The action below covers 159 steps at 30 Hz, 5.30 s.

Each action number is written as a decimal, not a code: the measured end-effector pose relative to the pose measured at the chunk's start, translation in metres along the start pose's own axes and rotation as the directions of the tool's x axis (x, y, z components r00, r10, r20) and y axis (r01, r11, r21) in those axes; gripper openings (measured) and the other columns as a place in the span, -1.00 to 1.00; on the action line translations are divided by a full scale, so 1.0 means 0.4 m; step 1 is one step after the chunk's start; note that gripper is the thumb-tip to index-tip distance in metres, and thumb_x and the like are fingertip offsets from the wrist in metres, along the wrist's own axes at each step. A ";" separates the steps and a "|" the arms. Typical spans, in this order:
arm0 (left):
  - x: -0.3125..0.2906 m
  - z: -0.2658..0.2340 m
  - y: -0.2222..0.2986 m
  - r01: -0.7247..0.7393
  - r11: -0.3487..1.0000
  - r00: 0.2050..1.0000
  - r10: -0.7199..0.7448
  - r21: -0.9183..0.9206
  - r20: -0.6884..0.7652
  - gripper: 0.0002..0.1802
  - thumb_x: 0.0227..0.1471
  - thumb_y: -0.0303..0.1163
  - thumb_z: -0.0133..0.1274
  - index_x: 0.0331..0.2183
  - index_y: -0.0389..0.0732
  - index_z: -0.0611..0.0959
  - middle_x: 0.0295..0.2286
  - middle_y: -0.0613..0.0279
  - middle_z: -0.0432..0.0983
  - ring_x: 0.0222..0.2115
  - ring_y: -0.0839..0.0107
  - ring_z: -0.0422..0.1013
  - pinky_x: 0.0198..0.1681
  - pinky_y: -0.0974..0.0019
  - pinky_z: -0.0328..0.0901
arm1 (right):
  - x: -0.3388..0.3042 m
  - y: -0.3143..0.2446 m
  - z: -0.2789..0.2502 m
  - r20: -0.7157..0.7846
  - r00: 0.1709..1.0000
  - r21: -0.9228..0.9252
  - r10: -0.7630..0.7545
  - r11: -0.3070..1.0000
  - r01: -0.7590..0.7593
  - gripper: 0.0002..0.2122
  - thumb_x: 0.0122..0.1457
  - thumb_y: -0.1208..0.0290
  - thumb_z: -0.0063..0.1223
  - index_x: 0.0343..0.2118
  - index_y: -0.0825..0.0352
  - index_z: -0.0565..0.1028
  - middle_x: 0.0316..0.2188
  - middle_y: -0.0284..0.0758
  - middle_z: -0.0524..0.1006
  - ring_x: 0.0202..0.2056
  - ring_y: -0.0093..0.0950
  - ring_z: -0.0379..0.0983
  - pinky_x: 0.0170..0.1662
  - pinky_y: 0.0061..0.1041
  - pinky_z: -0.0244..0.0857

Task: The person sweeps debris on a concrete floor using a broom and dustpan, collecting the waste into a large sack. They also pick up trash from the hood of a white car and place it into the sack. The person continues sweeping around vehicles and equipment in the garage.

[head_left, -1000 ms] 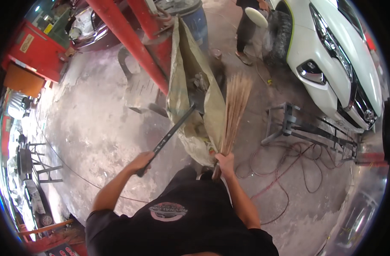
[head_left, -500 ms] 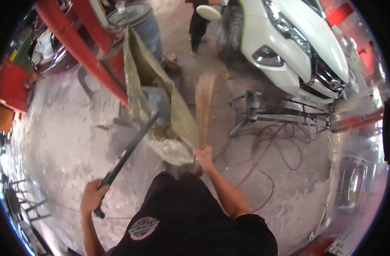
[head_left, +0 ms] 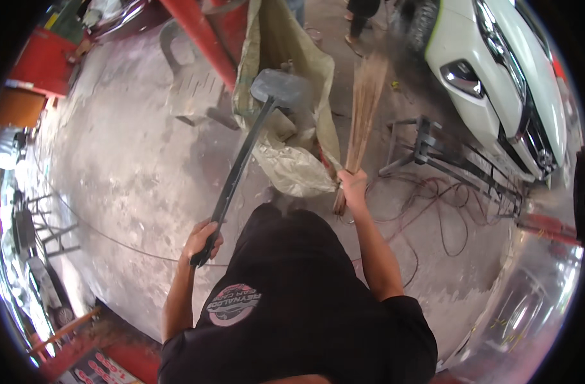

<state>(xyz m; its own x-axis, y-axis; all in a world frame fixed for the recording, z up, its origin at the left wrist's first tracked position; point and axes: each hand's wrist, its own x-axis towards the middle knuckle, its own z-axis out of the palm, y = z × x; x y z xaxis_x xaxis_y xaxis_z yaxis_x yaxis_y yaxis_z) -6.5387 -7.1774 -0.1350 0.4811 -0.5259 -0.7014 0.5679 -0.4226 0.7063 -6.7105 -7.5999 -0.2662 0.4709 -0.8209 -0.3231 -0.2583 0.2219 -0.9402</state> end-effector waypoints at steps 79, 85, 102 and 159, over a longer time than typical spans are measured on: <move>-0.360 0.421 0.598 -0.743 -0.458 -0.174 0.837 0.488 0.519 -0.77 -0.03 -0.51 0.19 -0.24 -0.26 0.62 -0.47 0.18 0.48 -0.60 0.20 0.41 -0.61 0.26 0.28 | 0.007 -0.369 0.095 0.625 0.769 0.616 -0.133 0.689 -0.382 -0.75 0.22 0.40 0.12 -0.04 0.12 0.44 -0.12 -0.18 0.51 -0.17 -0.35 0.49 -0.13 -0.36 0.44; -0.399 0.506 0.564 -0.785 -0.473 -0.307 0.858 0.400 0.412 -0.40 -0.08 -0.11 0.28 -0.05 -0.29 0.65 -0.42 0.17 0.69 -0.53 0.32 0.62 -0.55 0.34 0.53 | -0.132 -0.503 -0.027 0.648 0.730 0.698 -0.218 0.553 -0.455 -0.83 0.30 0.41 0.06 -0.07 0.13 0.47 -0.06 -0.10 0.43 -0.18 -0.37 0.49 -0.16 -0.42 0.55; 0.967 0.178 1.013 -0.521 0.386 0.437 0.887 0.762 -0.150 -0.13 0.07 0.09 0.15 0.18 -0.39 0.38 0.03 -0.37 0.43 0.04 -0.22 0.41 0.13 -0.03 0.31 | -0.088 -0.396 -0.019 0.132 0.990 0.862 -0.053 0.500 -0.088 -0.77 0.23 0.40 0.08 -0.06 0.18 0.45 -0.07 -0.06 0.46 -0.24 -0.40 0.46 -0.24 -0.51 0.52; 1.022 0.203 1.051 -0.820 0.569 0.570 0.797 0.067 0.200 -0.70 0.21 -0.47 0.02 -0.05 -0.40 0.60 -0.33 0.02 0.63 -0.36 0.37 0.46 -0.18 0.27 0.34 | -0.153 -0.429 0.331 -0.392 0.883 0.746 0.259 0.651 0.140 -0.69 0.21 0.29 0.10 -0.03 0.27 0.40 -0.13 -0.02 0.53 -0.32 -0.40 0.57 -0.32 -0.55 0.50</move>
<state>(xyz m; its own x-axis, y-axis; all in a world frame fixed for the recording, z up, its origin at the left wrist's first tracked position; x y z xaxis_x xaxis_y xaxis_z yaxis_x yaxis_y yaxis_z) -6.1577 -7.6302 -0.1173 0.5929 -0.7844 0.1823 -0.1157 0.1411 0.9832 -6.5833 -7.5180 -0.0992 0.0180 -0.8733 -0.4869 0.5274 0.4220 -0.7374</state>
